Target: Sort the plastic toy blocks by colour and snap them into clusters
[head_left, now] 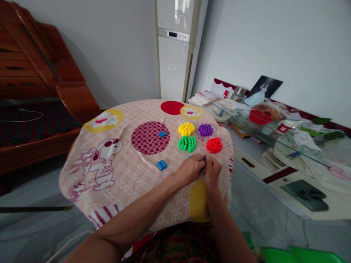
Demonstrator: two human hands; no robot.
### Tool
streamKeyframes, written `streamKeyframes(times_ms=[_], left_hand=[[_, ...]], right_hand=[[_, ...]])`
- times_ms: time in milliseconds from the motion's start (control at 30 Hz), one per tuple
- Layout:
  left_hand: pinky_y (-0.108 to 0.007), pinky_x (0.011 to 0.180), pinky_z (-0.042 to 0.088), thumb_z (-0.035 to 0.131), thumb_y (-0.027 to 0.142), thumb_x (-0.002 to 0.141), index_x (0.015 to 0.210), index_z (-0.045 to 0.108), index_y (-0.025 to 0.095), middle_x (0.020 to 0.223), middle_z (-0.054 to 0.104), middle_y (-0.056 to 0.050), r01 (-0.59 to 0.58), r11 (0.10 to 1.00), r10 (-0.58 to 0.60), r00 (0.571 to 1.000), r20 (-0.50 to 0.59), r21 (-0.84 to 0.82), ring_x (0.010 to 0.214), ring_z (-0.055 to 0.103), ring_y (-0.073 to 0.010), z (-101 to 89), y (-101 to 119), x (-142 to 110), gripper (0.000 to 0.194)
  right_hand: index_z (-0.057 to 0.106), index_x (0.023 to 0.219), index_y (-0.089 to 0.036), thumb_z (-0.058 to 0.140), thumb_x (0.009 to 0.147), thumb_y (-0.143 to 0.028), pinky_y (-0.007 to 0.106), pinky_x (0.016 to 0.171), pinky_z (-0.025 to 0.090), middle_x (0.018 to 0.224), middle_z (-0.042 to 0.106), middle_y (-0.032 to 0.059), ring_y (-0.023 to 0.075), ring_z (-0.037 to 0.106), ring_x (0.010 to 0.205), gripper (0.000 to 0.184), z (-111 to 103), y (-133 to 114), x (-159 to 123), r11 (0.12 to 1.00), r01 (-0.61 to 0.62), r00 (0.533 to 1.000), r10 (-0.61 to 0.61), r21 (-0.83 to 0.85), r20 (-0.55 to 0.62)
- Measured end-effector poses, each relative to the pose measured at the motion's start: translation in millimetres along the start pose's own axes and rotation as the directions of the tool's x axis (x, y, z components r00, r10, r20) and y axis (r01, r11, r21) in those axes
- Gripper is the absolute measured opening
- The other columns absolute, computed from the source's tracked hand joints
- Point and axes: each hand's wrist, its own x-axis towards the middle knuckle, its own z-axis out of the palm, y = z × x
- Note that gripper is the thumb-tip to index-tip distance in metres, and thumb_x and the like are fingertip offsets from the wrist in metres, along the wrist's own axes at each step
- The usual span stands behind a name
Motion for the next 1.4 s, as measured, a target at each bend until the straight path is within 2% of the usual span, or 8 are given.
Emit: streamKeyframes(times_ms=[200,300,367,533,800,967,1233,1400], left_hand=[[-0.028,0.083,0.046,0.062,0.02,0.084,0.096,0.065,0.017,0.099,0.062,-0.007,0.036,0.998,-0.04,0.996,-0.075,-0.06,0.094,0.058,-0.0185,-14.7,-9.4,-0.6,0.013],[-0.027,0.077,0.046,0.064,0.022,0.083,0.098,0.065,0.017,0.094,0.065,-0.005,0.186,0.981,-0.189,0.981,-0.046,-0.051,0.085,0.06,-0.0166,-39.6,-32.1,-7.5,0.016],[-0.027,0.073,0.044,0.066,0.021,0.079,0.097,0.065,0.018,0.088,0.066,-0.003,0.305,0.951,-0.309,0.948,0.073,0.056,0.081,0.061,-0.0169,-57.2,-51.7,-16.8,0.019],[-0.027,0.064,0.039,0.072,0.025,0.068,0.088,0.067,0.017,0.084,0.069,-0.003,0.497,0.825,-0.56,0.781,0.276,0.268,0.079,0.062,-0.0199,-86.5,-86.3,-44.9,0.022],[-0.025,0.063,0.037,0.075,0.025,0.06,0.09,0.067,0.019,0.083,0.07,0.0,0.545,0.798,-0.603,0.719,0.346,0.257,0.08,0.063,-0.0191,-94.3,-89.9,-51.7,0.032],[-0.024,0.067,0.041,0.065,0.011,0.061,0.085,0.072,0.019,0.079,0.072,0.001,0.524,0.836,-0.539,0.731,0.418,0.162,0.08,0.065,-0.0177,-97.0,-92.8,-52.3,0.026],[-0.023,0.067,0.042,0.076,0.021,0.059,0.094,0.067,0.019,0.089,0.071,-0.002,0.536,0.824,-0.559,0.721,0.41,0.183,0.086,0.064,-0.0188,-95.8,-96.6,-60.6,0.036],[-0.024,0.068,0.042,0.066,0.013,0.067,0.087,0.065,0.018,0.085,0.068,0.0,0.42,0.905,-0.417,0.852,0.317,0.062,0.081,0.062,-0.0162,-86.7,-78.4,-48.2,0.021]], right_hand=[[0.07,0.08,-0.015,0.047,0.09,-0.042,0.027,0.068,0.043,0.074,0.069,0.0036,0.017,0.058,0.07,0.037,0.3,-0.1,0.2,1.0,0.0,1.0,0.0,-0.005,0.001],[0.072,0.084,-0.015,0.046,0.09,-0.042,0.028,0.07,0.044,0.079,0.071,0.005,0.0182,0.06,0.073,0.038,0.8,1.4,0.3,1.0,-0.021,1.0,0.021,-0.003,-0.007],[0.072,0.084,-0.015,0.046,0.09,-0.042,0.028,0.069,0.044,0.078,0.071,0.0047,0.0184,0.06,0.073,0.038,1.1,2.7,0.1,1.0,-0.021,1.0,0.021,-0.004,-0.011],[0.072,0.084,-0.016,0.045,0.091,-0.041,0.029,0.07,0.044,0.079,0.071,0.0043,0.0186,0.061,0.074,0.037,0.6,3.7,-0.2,1.0,0.002,1.0,-0.002,-0.031,-0.001],[0.072,0.085,-0.016,0.045,0.09,-0.04,0.03,0.073,0.046,0.081,0.072,0.0051,0.02,0.063,0.077,0.037,0.5,1.6,0.6,1.0,-0.015,1.0,0.015,-0.02,-0.005],[0.072,0.083,-0.016,0.045,0.09,-0.041,0.029,0.07,0.045,0.078,0.071,0.0051,0.0193,0.061,0.074,0.037,0.2,0.4,0.3,1.0,-0.025,1.0,0.025,-0.013,-0.007],[0.072,0.083,-0.016,0.045,0.09,-0.042,0.029,0.07,0.045,0.079,0.071,0.0048,0.0192,0.061,0.074,0.037,0.7,1.1,0.2,1.0,-0.015,1.0,0.015,-0.021,-0.003],[0.072,0.084,-0.017,0.044,0.09,-0.043,0.029,0.07,0.045,0.078,0.072,0.0056,0.0194,0.062,0.074,0.039,0.6,-0.3,0.0,1.0,-0.02,1.0,0.02,-0.024,-0.005]])
